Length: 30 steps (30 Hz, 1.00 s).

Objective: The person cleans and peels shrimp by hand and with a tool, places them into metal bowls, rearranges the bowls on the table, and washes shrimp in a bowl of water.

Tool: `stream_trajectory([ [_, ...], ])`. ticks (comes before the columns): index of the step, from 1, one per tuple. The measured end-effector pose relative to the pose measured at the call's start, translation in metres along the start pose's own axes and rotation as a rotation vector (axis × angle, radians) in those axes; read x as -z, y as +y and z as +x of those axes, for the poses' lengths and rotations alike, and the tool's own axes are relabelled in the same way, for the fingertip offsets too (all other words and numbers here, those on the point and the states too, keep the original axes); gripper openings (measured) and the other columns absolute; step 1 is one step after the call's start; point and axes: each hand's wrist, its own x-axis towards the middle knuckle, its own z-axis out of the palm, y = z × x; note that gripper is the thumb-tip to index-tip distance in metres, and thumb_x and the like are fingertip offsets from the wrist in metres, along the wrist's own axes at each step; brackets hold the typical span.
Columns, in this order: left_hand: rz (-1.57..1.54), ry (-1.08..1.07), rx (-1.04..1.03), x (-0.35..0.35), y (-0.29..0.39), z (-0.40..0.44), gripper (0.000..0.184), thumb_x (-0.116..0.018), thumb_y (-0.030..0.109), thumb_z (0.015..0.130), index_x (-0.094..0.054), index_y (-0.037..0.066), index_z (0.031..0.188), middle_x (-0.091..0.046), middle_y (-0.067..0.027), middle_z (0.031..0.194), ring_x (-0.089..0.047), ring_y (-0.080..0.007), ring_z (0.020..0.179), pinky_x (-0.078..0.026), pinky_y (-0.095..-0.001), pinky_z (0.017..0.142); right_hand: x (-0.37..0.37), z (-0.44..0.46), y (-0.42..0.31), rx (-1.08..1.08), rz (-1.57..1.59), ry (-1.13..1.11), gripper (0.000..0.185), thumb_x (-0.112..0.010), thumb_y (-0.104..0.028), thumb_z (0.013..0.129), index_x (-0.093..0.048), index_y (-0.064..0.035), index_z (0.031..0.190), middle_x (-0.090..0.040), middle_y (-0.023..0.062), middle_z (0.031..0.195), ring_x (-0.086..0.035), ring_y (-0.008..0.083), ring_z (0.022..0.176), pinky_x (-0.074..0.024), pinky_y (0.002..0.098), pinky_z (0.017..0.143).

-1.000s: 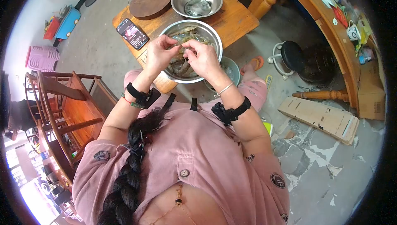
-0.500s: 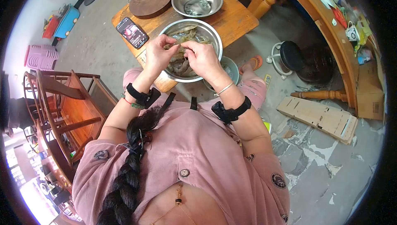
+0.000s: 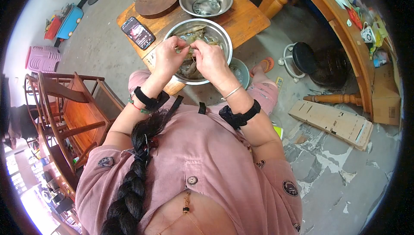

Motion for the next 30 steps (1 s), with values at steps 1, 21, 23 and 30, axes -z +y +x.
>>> stream_trajectory([
  [1,0.000,0.000,0.001,0.000,0.001,0.000,0.015,-0.074,0.005,0.071,-0.064,0.000,0.081,-0.068,-0.0119,0.078,-0.068,-0.0247,0.072,-0.053,-0.0324,0.064,0.000,-0.001,0.001,-0.001,0.000,-0.001,0.020,-0.057,-0.002,0.085,-0.064,-0.0032,0.103,-0.067,0.0199,0.076,-0.067,0.0360,0.076,-0.0531,0.0437,0.067],
  [21,-0.137,-0.047,0.241,-0.003,0.010,-0.002,0.017,-0.077,0.010,0.071,-0.066,-0.001,0.078,-0.069,-0.0104,0.072,-0.064,-0.0129,0.065,-0.050,-0.0279,0.061,-0.003,0.006,0.010,-0.009,0.058,0.033,0.023,-0.061,0.000,0.084,-0.069,-0.0011,0.106,-0.070,0.0191,0.086,-0.070,0.0306,0.073,-0.0544,0.0369,0.066],
  [23,-0.154,-0.049,0.251,-0.004,0.008,-0.003,0.018,-0.078,0.010,0.071,-0.066,0.000,0.077,-0.069,-0.0103,0.073,-0.064,-0.0126,0.065,-0.050,-0.0279,0.061,-0.005,0.005,0.015,-0.102,0.172,0.017,0.023,-0.061,0.000,0.085,-0.069,-0.0007,0.106,-0.071,0.0171,0.085,-0.069,0.0245,0.068,-0.0539,0.0334,0.062],
  [30,-0.168,-0.079,0.301,-0.001,0.009,-0.006,0.019,-0.079,0.011,0.071,-0.065,-0.001,0.077,-0.069,-0.0098,0.073,-0.064,-0.0112,0.067,-0.051,-0.0274,0.062,-0.011,0.005,0.030,-0.240,0.411,-0.038,0.019,-0.060,0.001,0.088,-0.067,0.0028,0.105,-0.071,0.0103,0.079,-0.064,0.0102,0.060,-0.0515,0.0239,0.056],
])
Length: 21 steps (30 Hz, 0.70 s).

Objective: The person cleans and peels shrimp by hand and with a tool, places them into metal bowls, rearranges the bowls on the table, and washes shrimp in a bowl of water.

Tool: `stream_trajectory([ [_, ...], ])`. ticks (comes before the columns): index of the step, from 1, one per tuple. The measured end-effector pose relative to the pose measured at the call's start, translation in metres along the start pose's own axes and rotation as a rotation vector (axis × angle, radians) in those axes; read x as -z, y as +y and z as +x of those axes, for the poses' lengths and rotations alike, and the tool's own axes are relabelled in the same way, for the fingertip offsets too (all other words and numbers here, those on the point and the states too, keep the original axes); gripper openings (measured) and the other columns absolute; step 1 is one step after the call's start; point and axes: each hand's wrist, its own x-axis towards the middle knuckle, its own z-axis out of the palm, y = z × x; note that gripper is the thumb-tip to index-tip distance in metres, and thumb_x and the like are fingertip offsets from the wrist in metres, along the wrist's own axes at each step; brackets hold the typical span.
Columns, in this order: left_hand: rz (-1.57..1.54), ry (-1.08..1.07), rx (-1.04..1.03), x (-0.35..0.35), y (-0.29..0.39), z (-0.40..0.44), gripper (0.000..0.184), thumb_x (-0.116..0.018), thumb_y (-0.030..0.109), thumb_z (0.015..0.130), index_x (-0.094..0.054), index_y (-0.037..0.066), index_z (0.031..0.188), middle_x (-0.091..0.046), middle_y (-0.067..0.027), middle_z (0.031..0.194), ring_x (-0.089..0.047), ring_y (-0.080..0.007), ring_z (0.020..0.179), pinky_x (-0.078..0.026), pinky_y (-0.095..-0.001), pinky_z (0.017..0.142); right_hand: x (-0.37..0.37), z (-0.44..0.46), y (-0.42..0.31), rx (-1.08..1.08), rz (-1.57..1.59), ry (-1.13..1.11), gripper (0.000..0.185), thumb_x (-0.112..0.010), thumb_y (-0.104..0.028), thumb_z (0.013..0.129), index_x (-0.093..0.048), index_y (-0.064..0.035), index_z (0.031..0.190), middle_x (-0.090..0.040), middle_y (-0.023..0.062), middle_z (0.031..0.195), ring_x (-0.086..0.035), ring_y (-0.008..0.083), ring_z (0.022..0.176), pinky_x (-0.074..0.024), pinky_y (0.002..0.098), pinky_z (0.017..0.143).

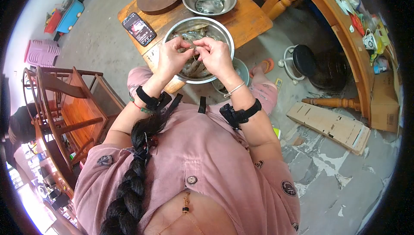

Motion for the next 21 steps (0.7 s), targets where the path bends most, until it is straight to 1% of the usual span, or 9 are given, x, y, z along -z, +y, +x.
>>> stream_trajectory([
  [4,0.022,0.009,-0.032,0.000,-0.005,-0.002,0.019,-0.079,0.011,0.072,-0.065,-0.001,0.078,-0.069,-0.0092,0.074,-0.064,-0.0110,0.068,-0.051,-0.0269,0.062,0.003,-0.001,-0.005,-0.058,0.044,-0.038,0.018,-0.059,0.002,0.089,-0.067,0.0033,0.105,-0.071,0.0088,0.079,-0.063,0.0093,0.060,-0.0499,0.0227,0.054],
  [6,-0.014,-0.018,-0.012,0.000,-0.008,-0.003,0.017,-0.078,0.010,0.073,-0.066,-0.001,0.079,-0.069,-0.0080,0.075,-0.063,-0.0096,0.069,-0.051,-0.0256,0.063,0.006,-0.001,-0.010,-0.199,0.142,-0.081,0.018,-0.058,0.001,0.090,-0.066,0.0029,0.107,-0.070,0.0082,0.081,-0.063,0.0093,0.061,-0.0484,0.0212,0.052],
  [7,-0.015,-0.016,-0.010,0.000,-0.010,-0.003,0.017,-0.078,0.010,0.073,-0.066,-0.001,0.079,-0.069,-0.0080,0.075,-0.063,-0.0096,0.069,-0.051,-0.0256,0.063,0.007,-0.001,-0.009,-0.200,0.141,-0.083,0.018,-0.058,0.001,0.090,-0.066,0.0029,0.107,-0.070,0.0082,0.081,-0.063,0.0093,0.061,-0.0484,0.0212,0.052],
  [9,-0.030,-0.044,0.009,0.000,-0.012,-0.004,0.016,-0.077,0.007,0.074,-0.065,-0.001,0.080,-0.069,-0.0064,0.075,-0.062,-0.0078,0.072,-0.050,-0.0240,0.064,0.010,0.000,-0.004,-0.255,0.316,-0.128,0.019,-0.058,0.000,0.091,-0.063,0.0032,0.109,-0.069,0.0088,0.083,-0.062,0.0095,0.063,-0.0475,0.0199,0.051],
  [10,-0.031,-0.043,0.010,0.000,-0.013,-0.005,0.016,-0.077,0.007,0.074,-0.065,-0.001,0.080,-0.069,-0.0064,0.075,-0.062,-0.0078,0.072,-0.050,-0.0240,0.064,0.010,-0.001,-0.003,-0.256,0.316,-0.129,0.019,-0.058,0.000,0.091,-0.063,0.0032,0.109,-0.069,0.0088,0.083,-0.062,0.0095,0.063,-0.0475,0.0199,0.051],
  [12,-0.091,-0.064,0.060,-0.001,-0.014,-0.005,0.015,-0.077,0.006,0.075,-0.065,-0.001,0.081,-0.069,-0.0056,0.076,-0.062,-0.0070,0.073,-0.050,-0.0231,0.063,0.011,-0.001,-0.003,-0.328,0.382,-0.130,0.018,-0.058,0.000,0.092,-0.061,0.0032,0.109,-0.069,0.0100,0.086,-0.063,0.0104,0.066,-0.0478,0.0195,0.052],
  [15,-0.083,-0.069,0.048,-0.002,-0.020,-0.005,0.015,-0.076,0.005,0.075,-0.065,-0.002,0.081,-0.069,-0.0054,0.076,-0.062,-0.0074,0.072,-0.050,-0.0233,0.063,0.012,-0.002,-0.008,-0.368,0.479,-0.139,0.018,-0.057,-0.001,0.092,-0.060,0.0027,0.110,-0.069,0.0117,0.088,-0.063,0.0111,0.067,-0.0481,0.0199,0.053],
  [19,-0.089,-0.057,0.050,-0.003,-0.022,-0.005,0.014,-0.076,0.005,0.075,-0.065,-0.002,0.081,-0.069,-0.0056,0.076,-0.062,-0.0076,0.072,-0.050,-0.0235,0.062,0.016,-0.001,0.001,-0.368,0.525,-0.165,0.018,-0.058,-0.002,0.093,-0.060,0.0016,0.110,-0.069,0.0121,0.089,-0.064,0.0117,0.068,-0.0492,0.0201,0.054],
  [21,-0.082,-0.039,0.032,-0.004,-0.022,-0.004,0.015,-0.076,0.006,0.075,-0.066,-0.002,0.082,-0.069,-0.0056,0.076,-0.062,-0.0079,0.071,-0.050,-0.0236,0.062,0.017,0.001,0.004,-0.402,0.569,-0.183,0.018,-0.059,-0.003,0.093,-0.060,0.0009,0.110,-0.069,0.0122,0.090,-0.064,0.0125,0.069,-0.0517,0.0209,0.056],
])
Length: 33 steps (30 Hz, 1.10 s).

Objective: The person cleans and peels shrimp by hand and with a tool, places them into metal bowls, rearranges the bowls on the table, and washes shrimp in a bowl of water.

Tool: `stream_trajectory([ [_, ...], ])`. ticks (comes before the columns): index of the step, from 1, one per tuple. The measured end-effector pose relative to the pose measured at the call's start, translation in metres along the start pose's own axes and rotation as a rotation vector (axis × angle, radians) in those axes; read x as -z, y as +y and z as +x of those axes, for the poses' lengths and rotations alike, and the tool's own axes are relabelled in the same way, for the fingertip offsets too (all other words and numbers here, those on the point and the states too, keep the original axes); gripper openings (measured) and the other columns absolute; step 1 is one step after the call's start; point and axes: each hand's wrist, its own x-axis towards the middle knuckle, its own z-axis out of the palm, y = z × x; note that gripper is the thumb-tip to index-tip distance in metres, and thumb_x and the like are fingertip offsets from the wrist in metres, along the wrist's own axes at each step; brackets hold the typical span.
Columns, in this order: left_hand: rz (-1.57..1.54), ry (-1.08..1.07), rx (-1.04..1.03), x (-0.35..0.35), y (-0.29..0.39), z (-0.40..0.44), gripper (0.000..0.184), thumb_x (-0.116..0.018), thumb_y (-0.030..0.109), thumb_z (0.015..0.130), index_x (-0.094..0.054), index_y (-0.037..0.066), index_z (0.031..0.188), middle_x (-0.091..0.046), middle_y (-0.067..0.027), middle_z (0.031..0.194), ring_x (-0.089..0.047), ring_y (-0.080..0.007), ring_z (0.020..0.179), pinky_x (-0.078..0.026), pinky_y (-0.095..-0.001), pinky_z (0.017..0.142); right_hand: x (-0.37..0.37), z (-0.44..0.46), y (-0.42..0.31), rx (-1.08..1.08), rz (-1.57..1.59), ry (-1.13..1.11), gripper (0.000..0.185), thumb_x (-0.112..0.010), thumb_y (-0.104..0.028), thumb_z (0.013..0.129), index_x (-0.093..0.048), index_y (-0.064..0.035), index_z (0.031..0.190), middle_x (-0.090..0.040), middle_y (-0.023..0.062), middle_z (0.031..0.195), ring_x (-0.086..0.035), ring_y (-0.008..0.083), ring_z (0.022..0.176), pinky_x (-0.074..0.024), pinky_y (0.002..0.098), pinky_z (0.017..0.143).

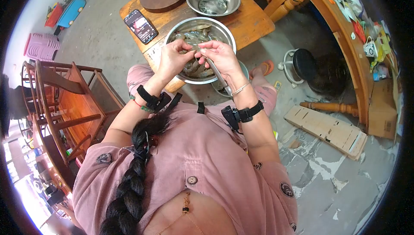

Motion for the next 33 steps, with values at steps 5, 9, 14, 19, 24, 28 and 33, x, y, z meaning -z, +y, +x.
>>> stream_trajectory([
  [5,0.011,0.015,0.010,-0.001,0.001,-0.001,0.014,-0.076,0.007,0.075,-0.066,-0.001,0.080,-0.069,-0.0068,0.075,-0.063,-0.0092,0.070,-0.051,-0.0248,0.062,0.005,-0.001,0.000,-0.039,0.110,-0.072,0.018,-0.059,-0.004,0.093,-0.060,0.0000,0.110,-0.069,0.0127,0.091,-0.066,0.0138,0.070,-0.0549,0.0227,0.058],
  [9,0.014,0.017,0.078,0.001,0.003,-0.001,0.015,-0.076,0.008,0.075,-0.067,-0.002,0.079,-0.069,-0.0086,0.073,-0.064,-0.0107,0.068,-0.051,-0.0262,0.061,-0.002,-0.002,-0.004,-0.037,0.126,-0.113,0.018,-0.059,-0.004,0.093,-0.060,-0.0002,0.110,-0.069,0.0130,0.091,-0.066,0.0144,0.070,-0.0553,0.0230,0.058],
  [14,0.048,0.057,0.046,0.000,-0.012,0.005,0.014,-0.075,0.008,0.075,-0.066,-0.002,0.079,-0.069,-0.0094,0.072,-0.065,-0.0117,0.067,-0.051,-0.0271,0.060,0.003,-0.009,-0.014,0.008,0.119,-0.103,0.017,-0.059,-0.004,0.093,-0.061,0.0002,0.110,-0.069,0.0134,0.090,-0.066,0.0146,0.070,-0.0544,0.0230,0.058],
  [19,0.104,0.051,0.003,0.004,-0.031,0.014,0.014,-0.073,0.007,0.075,-0.066,-0.002,0.082,-0.069,-0.0115,0.074,-0.066,-0.0142,0.068,-0.051,-0.0285,0.061,0.011,-0.017,-0.025,0.082,0.084,-0.002,0.021,-0.059,-0.005,0.094,-0.058,0.0012,0.113,-0.068,0.0154,0.092,-0.064,0.0145,0.069,-0.0533,0.0235,0.057],
  [24,0.378,0.172,-0.260,0.001,-0.026,0.020,0.019,-0.073,0.008,0.074,-0.065,-0.001,0.089,-0.069,-0.0137,0.078,-0.067,-0.0220,0.070,-0.052,-0.0322,0.063,0.017,-0.025,-0.027,0.117,0.133,0.104,0.022,-0.059,-0.004,0.094,-0.053,0.0002,0.115,-0.068,0.0161,0.093,-0.064,0.0144,0.070,-0.0535,0.0238,0.058],
  [28,0.306,0.115,-0.296,-0.007,0.017,0.009,0.020,-0.074,0.016,0.080,-0.067,0.001,0.090,-0.068,-0.0098,0.077,-0.063,-0.0173,0.067,-0.050,-0.0300,0.061,0.019,-0.030,-0.016,0.180,0.205,0.239,0.022,-0.058,-0.004,0.094,-0.051,-0.0007,0.114,-0.068,0.0169,0.096,-0.064,0.0156,0.071,-0.0544,0.0258,0.059],
  [33,-0.250,-0.628,0.403,-0.026,0.052,-0.006,0.038,-0.067,0.041,0.089,-0.071,0.003,0.090,-0.070,-0.0042,0.081,-0.057,-0.0082,0.072,-0.045,-0.0235,0.069,0.018,-0.034,-0.007,0.256,0.321,0.341,0.020,-0.056,-0.004,0.095,-0.050,-0.0017,0.113,-0.068,0.0170,0.098,-0.064,0.0171,0.074,-0.0549,0.0271,0.060],
])
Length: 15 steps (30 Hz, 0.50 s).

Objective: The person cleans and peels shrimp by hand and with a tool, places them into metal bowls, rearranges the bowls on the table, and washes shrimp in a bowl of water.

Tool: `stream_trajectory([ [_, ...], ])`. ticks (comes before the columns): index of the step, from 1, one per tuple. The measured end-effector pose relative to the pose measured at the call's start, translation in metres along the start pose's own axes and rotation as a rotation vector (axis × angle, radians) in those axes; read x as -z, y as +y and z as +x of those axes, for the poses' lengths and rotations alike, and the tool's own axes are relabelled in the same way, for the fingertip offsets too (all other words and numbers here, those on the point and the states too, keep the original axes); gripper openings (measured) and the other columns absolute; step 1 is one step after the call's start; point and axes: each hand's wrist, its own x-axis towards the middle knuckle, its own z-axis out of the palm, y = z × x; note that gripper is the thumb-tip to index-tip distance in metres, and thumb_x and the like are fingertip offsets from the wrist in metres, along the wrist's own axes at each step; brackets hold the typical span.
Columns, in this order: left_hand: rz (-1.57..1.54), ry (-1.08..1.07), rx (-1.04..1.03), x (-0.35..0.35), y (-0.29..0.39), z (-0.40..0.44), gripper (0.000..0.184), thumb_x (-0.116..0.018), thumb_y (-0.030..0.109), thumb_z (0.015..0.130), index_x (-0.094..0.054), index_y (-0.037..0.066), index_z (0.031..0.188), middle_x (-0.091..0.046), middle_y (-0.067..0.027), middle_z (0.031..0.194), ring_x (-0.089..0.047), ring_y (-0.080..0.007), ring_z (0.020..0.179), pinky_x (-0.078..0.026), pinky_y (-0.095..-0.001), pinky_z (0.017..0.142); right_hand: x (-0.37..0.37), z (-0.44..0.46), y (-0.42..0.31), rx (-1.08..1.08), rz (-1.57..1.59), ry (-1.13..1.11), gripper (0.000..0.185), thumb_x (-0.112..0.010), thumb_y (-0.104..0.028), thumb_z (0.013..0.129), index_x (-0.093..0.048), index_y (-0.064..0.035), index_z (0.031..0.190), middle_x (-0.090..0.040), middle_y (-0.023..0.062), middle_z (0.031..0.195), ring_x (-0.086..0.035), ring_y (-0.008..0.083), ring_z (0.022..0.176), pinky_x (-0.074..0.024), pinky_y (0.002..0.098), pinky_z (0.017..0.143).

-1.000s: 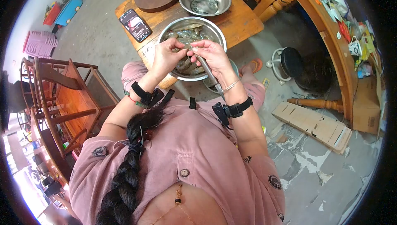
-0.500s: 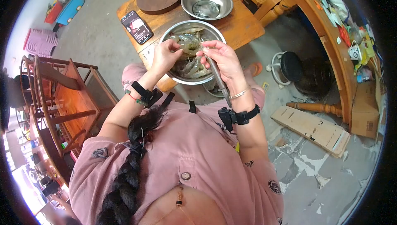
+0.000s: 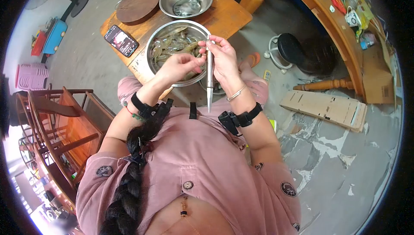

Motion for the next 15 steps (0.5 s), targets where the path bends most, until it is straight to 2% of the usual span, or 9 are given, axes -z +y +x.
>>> stream_trajectory([
  [1,0.001,-0.044,0.043,-0.007,0.003,-0.003,0.041,-0.068,0.043,0.089,-0.071,0.003,0.084,-0.069,-0.0033,0.078,-0.057,-0.0076,0.075,-0.044,-0.0237,0.074,-0.002,-0.003,0.000,0.016,-0.015,0.043,0.020,-0.057,-0.005,0.094,-0.051,-0.0020,0.113,-0.067,0.0169,0.099,-0.064,0.0178,0.077,-0.0550,0.0279,0.063],
  [4,0.092,-0.139,0.016,-0.022,-0.010,0.007,0.035,-0.073,0.037,0.086,-0.070,0.004,0.076,-0.063,0.0012,0.070,-0.051,-0.0055,0.065,-0.041,-0.0228,0.059,-0.001,-0.007,0.002,0.047,-0.039,0.115,0.021,-0.058,-0.005,0.094,-0.052,-0.0027,0.113,-0.067,0.0170,0.101,-0.065,0.0194,0.081,-0.0554,0.0290,0.067],
  [8,-0.033,-0.158,0.005,-0.030,-0.015,0.009,0.031,-0.075,0.032,0.085,-0.070,0.004,0.075,-0.060,0.0037,0.065,-0.046,-0.0042,0.059,-0.036,-0.0233,0.053,0.011,-0.005,0.004,0.022,0.006,0.103,0.022,-0.058,-0.003,0.093,-0.051,-0.0020,0.113,-0.067,0.0190,0.104,-0.066,0.0228,0.086,-0.0560,0.0314,0.070],
  [11,0.116,-0.068,-0.003,-0.029,-0.007,0.002,0.027,-0.077,0.028,0.083,-0.070,0.005,0.072,-0.057,0.0053,0.062,-0.042,-0.0038,0.055,-0.033,-0.0238,0.050,0.021,-0.003,0.000,0.001,0.007,0.109,0.031,-0.058,-0.002,0.092,-0.046,0.0003,0.121,-0.064,0.0232,0.111,-0.065,0.0298,0.098,-0.0537,0.0364,0.083],
  [15,0.141,-0.102,0.013,-0.025,-0.009,-0.001,0.028,-0.079,0.029,0.081,-0.069,0.006,0.070,-0.053,0.0066,0.059,-0.039,-0.0038,0.054,-0.031,-0.0241,0.050,0.034,0.000,-0.004,0.034,0.000,0.122,0.035,-0.059,-0.005,0.093,-0.041,-0.0012,0.123,-0.067,0.0212,0.108,-0.068,0.0255,0.094,-0.0535,0.0337,0.081],
])
